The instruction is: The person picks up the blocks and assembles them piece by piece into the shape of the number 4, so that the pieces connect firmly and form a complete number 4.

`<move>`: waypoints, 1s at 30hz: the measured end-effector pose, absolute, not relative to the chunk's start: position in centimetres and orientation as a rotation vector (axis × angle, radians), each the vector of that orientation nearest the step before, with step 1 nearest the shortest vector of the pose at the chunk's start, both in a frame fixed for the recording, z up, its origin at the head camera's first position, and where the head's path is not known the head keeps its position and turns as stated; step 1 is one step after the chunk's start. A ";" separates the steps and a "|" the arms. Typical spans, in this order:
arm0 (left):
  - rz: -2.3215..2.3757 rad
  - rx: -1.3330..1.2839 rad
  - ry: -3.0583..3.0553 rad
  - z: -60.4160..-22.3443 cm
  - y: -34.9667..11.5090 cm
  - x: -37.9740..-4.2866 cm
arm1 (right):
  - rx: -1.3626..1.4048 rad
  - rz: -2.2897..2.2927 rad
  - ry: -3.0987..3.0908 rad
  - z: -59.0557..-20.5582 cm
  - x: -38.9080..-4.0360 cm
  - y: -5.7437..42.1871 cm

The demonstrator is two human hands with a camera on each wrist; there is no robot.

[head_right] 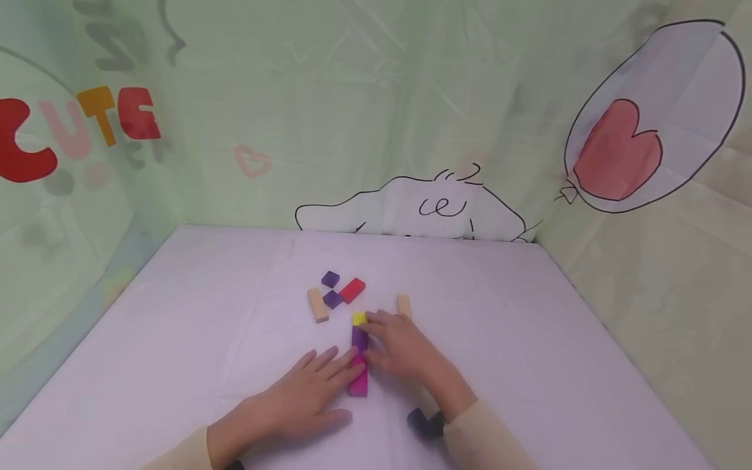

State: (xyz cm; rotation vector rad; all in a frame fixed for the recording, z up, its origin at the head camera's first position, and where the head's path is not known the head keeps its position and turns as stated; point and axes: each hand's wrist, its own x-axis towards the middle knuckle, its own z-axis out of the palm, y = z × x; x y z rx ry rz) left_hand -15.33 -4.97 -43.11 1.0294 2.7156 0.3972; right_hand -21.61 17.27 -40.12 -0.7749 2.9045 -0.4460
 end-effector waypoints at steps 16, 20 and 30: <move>0.392 1.024 2.717 -43.2 -4.9 -15.4 | -0.811 -0.413 2.904 -40.7 -21.7 16.9; 0.394 1.009 2.709 -43.1 -4.9 -15.4 | -0.821 -0.398 2.913 -41.0 -21.7 17.0; 0.406 1.016 2.710 -43.2 -4.9 -15.5 | -0.810 -0.396 2.926 -41.7 -21.6 17.2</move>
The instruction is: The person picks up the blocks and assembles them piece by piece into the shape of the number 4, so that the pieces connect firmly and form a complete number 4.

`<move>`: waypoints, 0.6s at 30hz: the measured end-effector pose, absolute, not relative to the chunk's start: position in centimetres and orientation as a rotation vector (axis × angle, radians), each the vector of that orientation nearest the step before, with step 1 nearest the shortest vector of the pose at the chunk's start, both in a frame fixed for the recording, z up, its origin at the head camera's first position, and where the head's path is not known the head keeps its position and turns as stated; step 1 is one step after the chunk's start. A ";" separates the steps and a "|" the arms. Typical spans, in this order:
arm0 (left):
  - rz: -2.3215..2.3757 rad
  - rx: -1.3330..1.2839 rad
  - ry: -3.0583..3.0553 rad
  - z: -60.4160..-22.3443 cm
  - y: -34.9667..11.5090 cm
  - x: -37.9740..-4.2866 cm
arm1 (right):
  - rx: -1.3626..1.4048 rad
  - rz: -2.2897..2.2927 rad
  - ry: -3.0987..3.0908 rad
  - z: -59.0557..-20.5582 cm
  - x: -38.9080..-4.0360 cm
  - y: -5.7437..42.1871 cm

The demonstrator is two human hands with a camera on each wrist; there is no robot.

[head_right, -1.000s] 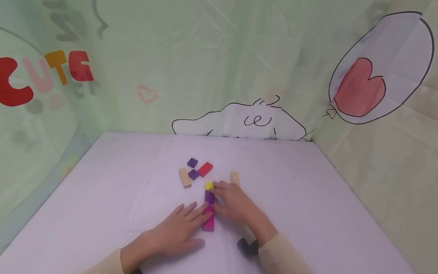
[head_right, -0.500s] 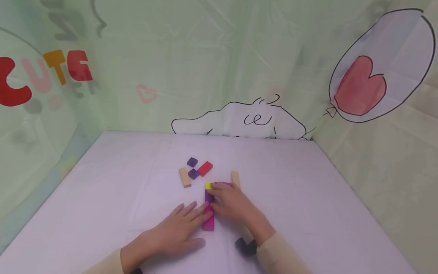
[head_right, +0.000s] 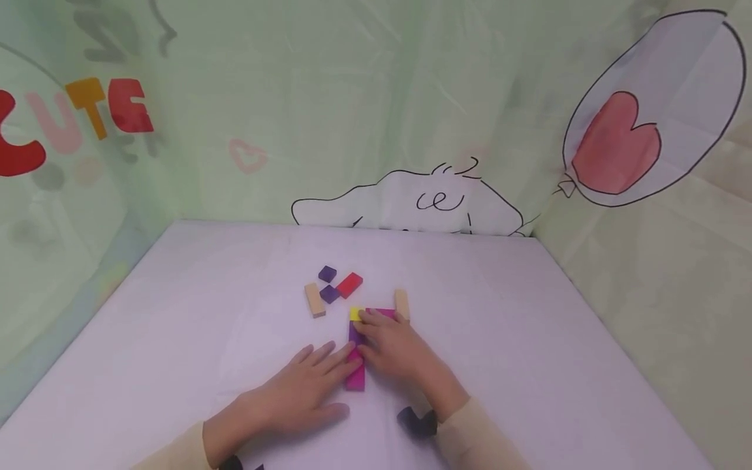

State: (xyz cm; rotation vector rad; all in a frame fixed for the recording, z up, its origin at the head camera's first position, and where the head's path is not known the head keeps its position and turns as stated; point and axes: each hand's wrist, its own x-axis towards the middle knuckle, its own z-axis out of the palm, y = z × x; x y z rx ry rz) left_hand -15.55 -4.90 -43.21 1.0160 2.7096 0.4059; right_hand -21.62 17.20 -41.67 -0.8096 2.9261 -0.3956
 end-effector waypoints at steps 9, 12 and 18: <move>0.422 1.015 2.707 -43.3 -4.9 -15.6 | -0.835 -0.384 2.929 -42.0 -21.6 17.2; 0.427 1.020 2.710 -43.2 -4.9 -15.5 | -0.843 -0.379 2.926 -41.8 -21.4 17.2; 0.433 1.038 2.722 -43.0 -4.9 -15.4 | -0.859 -0.400 2.923 -41.4 -21.1 17.2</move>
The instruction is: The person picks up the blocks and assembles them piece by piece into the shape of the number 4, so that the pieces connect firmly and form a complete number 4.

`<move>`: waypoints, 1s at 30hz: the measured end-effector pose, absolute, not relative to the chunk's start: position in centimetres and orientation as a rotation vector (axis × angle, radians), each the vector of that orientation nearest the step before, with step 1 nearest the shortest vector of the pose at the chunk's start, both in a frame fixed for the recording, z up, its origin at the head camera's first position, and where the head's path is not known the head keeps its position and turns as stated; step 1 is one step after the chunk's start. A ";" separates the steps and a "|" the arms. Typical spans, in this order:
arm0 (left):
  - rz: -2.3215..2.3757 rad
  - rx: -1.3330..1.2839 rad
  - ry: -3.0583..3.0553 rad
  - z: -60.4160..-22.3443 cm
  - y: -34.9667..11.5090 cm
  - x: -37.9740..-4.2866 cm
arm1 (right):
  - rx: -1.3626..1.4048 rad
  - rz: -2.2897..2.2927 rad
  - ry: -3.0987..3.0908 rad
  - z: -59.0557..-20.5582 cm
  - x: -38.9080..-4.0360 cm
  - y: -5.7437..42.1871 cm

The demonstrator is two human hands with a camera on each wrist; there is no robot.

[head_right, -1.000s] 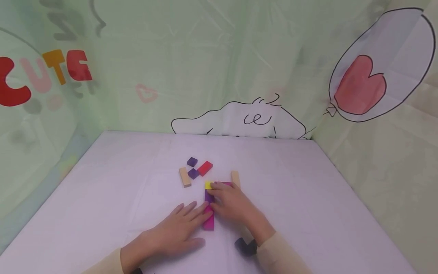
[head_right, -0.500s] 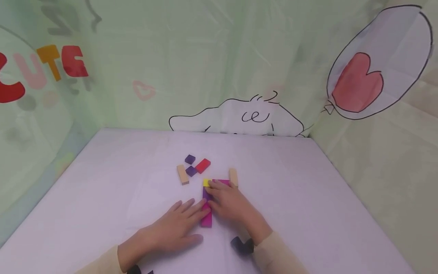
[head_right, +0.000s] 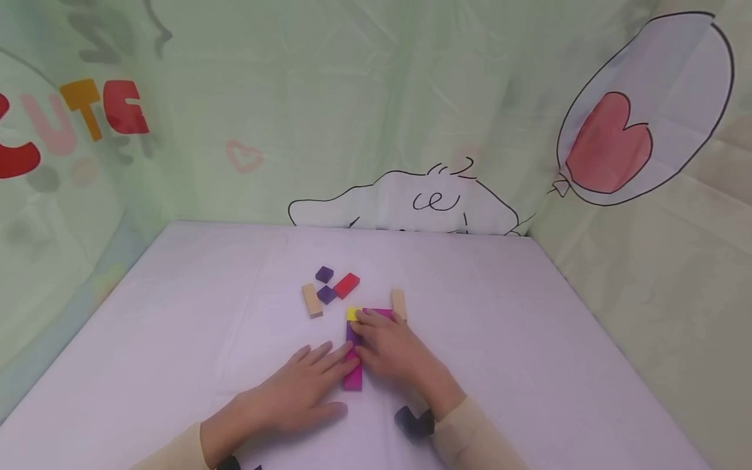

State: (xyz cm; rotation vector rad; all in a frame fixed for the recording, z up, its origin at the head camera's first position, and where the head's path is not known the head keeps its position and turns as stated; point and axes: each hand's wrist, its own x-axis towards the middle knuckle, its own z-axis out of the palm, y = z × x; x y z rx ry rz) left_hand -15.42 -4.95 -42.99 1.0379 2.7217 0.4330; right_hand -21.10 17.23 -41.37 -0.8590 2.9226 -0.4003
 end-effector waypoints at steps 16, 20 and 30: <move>0.449 1.026 2.710 -42.8 -4.9 -15.7 | -0.809 -0.426 2.913 -41.6 -21.2 17.2; 0.474 1.025 2.730 -43.0 -5.0 -16.0 | -0.821 -0.428 2.911 -41.7 -21.0 17.2; 0.593 0.888 2.933 -42.4 -5.9 -18.6 | -0.821 -0.454 2.915 -42.0 -21.2 17.3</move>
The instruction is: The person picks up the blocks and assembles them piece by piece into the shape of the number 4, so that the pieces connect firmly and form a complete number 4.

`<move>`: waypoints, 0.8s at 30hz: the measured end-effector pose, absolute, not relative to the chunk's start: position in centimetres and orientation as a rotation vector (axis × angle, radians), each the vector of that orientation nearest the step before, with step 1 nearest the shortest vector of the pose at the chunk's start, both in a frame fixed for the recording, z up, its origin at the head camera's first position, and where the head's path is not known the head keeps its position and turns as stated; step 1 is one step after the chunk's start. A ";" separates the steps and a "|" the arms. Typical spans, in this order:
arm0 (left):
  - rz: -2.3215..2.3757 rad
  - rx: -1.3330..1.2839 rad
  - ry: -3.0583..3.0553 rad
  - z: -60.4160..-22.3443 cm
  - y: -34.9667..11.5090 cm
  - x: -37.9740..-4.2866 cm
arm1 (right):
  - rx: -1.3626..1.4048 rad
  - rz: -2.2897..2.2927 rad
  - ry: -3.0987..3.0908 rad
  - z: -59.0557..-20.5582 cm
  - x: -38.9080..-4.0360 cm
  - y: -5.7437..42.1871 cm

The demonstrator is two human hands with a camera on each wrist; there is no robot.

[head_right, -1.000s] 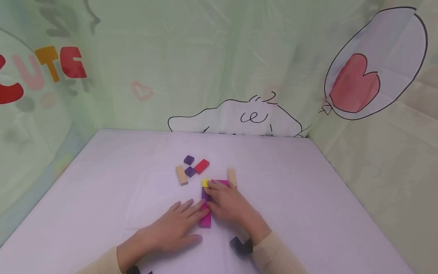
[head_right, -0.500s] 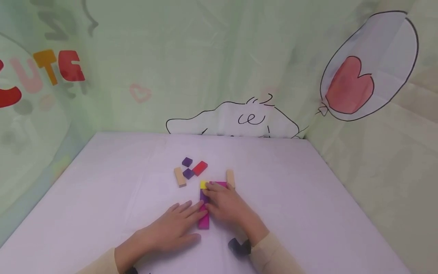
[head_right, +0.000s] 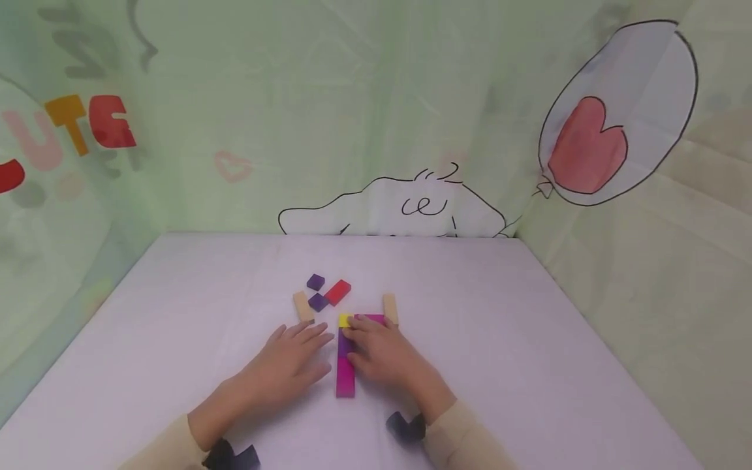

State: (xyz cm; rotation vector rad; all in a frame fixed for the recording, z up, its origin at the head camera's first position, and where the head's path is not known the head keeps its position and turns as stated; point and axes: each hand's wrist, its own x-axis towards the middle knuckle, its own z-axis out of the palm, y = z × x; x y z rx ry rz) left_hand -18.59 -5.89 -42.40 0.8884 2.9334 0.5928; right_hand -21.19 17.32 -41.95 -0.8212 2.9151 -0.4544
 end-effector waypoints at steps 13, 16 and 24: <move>0.497 0.777 3.056 -43.0 -5.5 -22.8 | -0.839 -0.437 2.921 -41.9 -21.3 17.2; 0.514 0.765 3.063 -43.1 -5.3 -23.5 | -0.840 -0.442 2.914 -41.9 -21.2 17.2; 0.613 0.763 3.133 -43.4 -4.5 -26.1 | -0.846 -0.494 2.919 -41.8 -20.8 17.3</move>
